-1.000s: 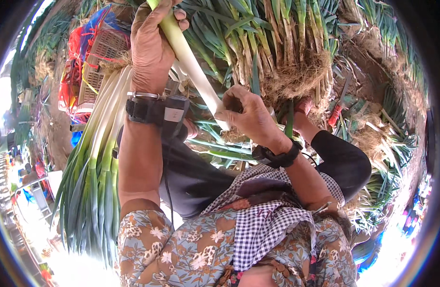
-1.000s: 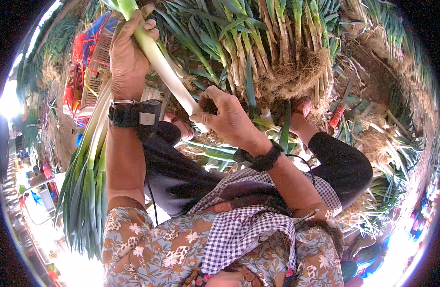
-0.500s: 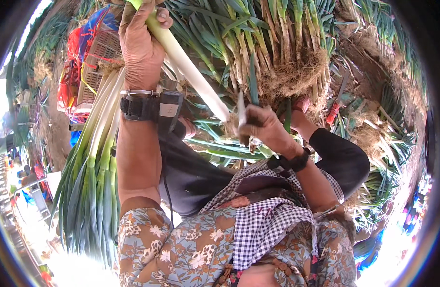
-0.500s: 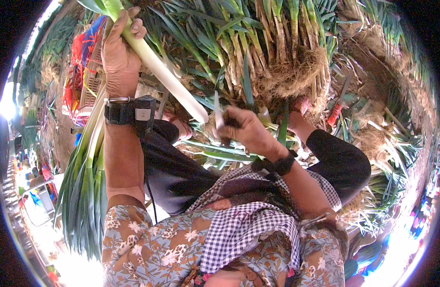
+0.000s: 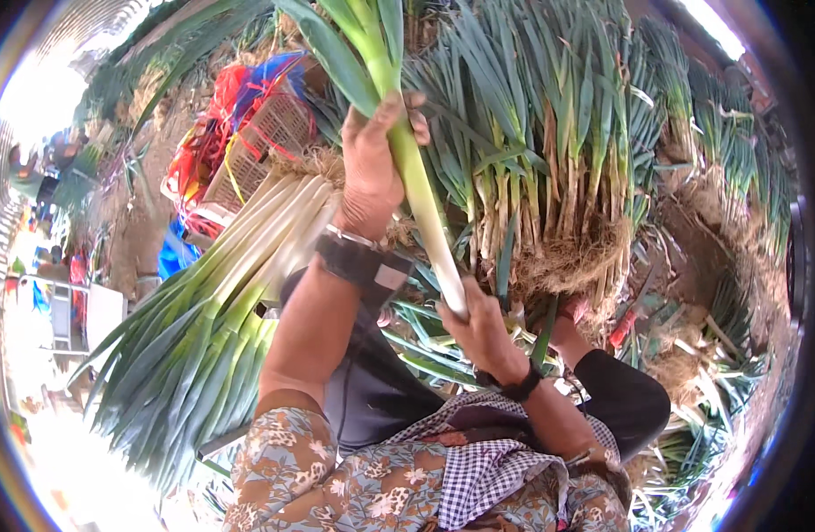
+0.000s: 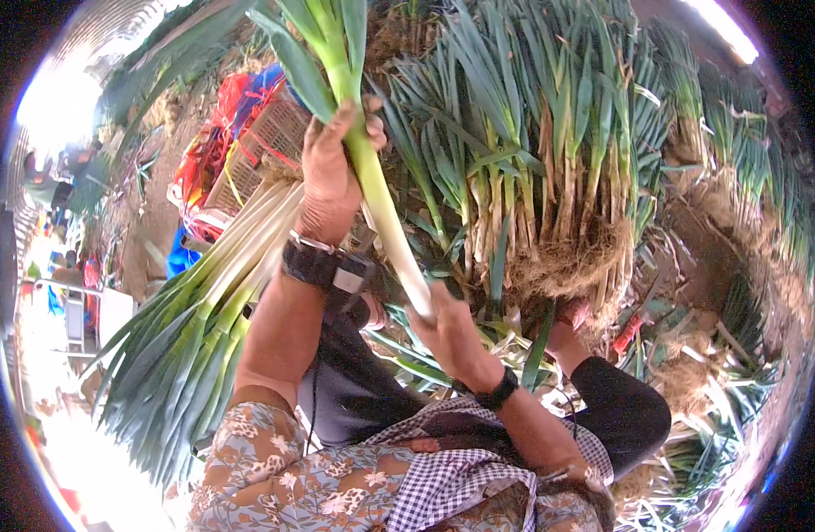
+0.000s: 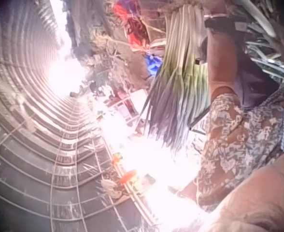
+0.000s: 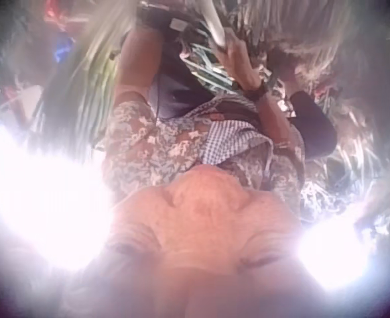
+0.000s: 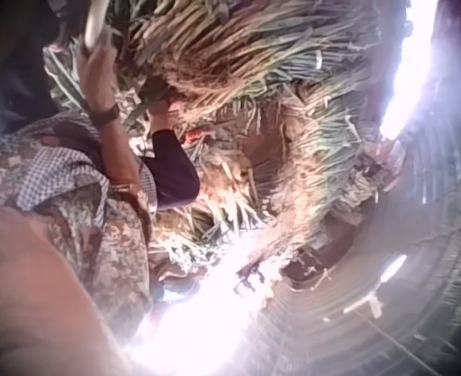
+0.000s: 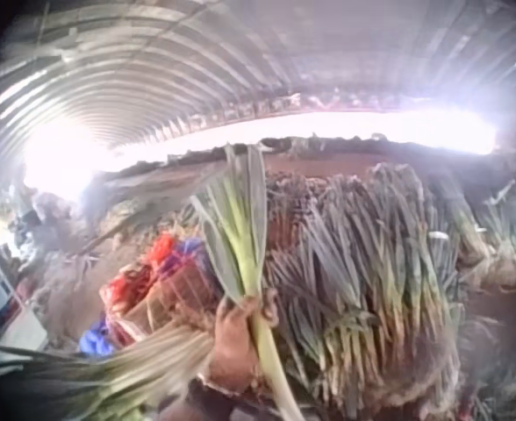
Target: Cleaning and peeling the outer skins from harvested leeks and stacking them.
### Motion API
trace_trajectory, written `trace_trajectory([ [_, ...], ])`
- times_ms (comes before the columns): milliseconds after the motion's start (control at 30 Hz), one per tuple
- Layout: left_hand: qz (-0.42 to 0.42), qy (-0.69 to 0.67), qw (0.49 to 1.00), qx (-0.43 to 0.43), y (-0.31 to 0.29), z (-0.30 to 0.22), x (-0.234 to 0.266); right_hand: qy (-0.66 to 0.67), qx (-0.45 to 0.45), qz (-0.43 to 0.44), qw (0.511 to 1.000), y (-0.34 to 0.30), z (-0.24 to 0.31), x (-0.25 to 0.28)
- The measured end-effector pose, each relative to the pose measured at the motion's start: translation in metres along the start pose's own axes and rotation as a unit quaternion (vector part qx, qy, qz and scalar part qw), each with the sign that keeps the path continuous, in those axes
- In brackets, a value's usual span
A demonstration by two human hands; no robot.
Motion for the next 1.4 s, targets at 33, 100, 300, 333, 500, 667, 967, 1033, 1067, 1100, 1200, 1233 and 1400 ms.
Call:
trace_trajectory([
  [33, 0.002, 0.036, 0.999, 0.005, 0.006, -0.008, 0.009, 0.04, 0.028, 0.012, 0.999, -0.008, 0.002, -0.004],
  [100, -0.016, 0.04, 0.999, 0.026, 0.016, -0.026, 0.013, 0.091, 0.006, 0.031, 0.995, -0.01, -0.011, -0.002],
  [300, 0.046, 0.112, 0.993, -0.013, 0.054, -0.139, 0.072, 0.047, 0.114, 0.059, 0.991, 0.057, 0.02, 0.016],
  [333, 0.076, 0.077, 0.994, -0.007, 0.051, -0.175, 0.082, 0.011, 0.168, 0.035, 0.985, 0.078, 0.039, 0.013],
  [500, 0.188, -0.065, 0.98, 0.013, 0.013, -0.298, 0.106, -0.106, 0.356, -0.087, 0.924, 0.177, 0.13, -0.034],
  [667, -0.171, 0.316, 0.904, -0.23, -0.092, -0.354, 0.166, -0.103, 0.345, -0.068, 0.931, 0.257, 0.13, -0.105],
  [967, -0.3, 0.218, 0.845, 0.385, -0.279, -0.297, 0.176, -0.205, 0.35, 0.188, 0.894, 0.273, 0.049, -0.221],
  [1033, -0.216, 0.303, 0.835, 0.405, -0.267, -0.285, 0.158, -0.196, 0.294, 0.242, 0.904, 0.274, 0.055, -0.231],
  [1067, -0.201, 0.355, 0.831, 0.379, -0.262, -0.289, 0.152, -0.249, 0.275, 0.277, 0.886, 0.267, 0.074, -0.231],
  [1100, -0.195, 0.346, 0.837, 0.377, -0.256, -0.28, 0.161, -0.325, 0.242, 0.3, 0.863, 0.265, 0.076, -0.222],
  [1200, -0.204, 0.469, 0.85, 0.131, -0.223, -0.304, 0.17, -0.179, 0.244, 0.324, 0.896, 0.244, 0.085, -0.236],
  [1233, -0.118, 0.544, 0.823, 0.113, -0.216, -0.317, 0.168, -0.211, 0.426, 0.223, 0.851, 0.233, 0.079, -0.237],
  [1400, -0.278, 0.676, 0.682, -0.005, -0.269, -0.461, 0.235, -0.136, 0.353, 0.222, 0.899, 0.235, 0.075, -0.243],
])
Point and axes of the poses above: each hand's wrist, its own y-axis towards the middle knuckle, its own x-axis out of the back of the hand, z = x × y, the point moved 5 cm from there along y, towards the middle knuckle, and after that the axes turned 6 degrees about -x, right-handed, at the moved point
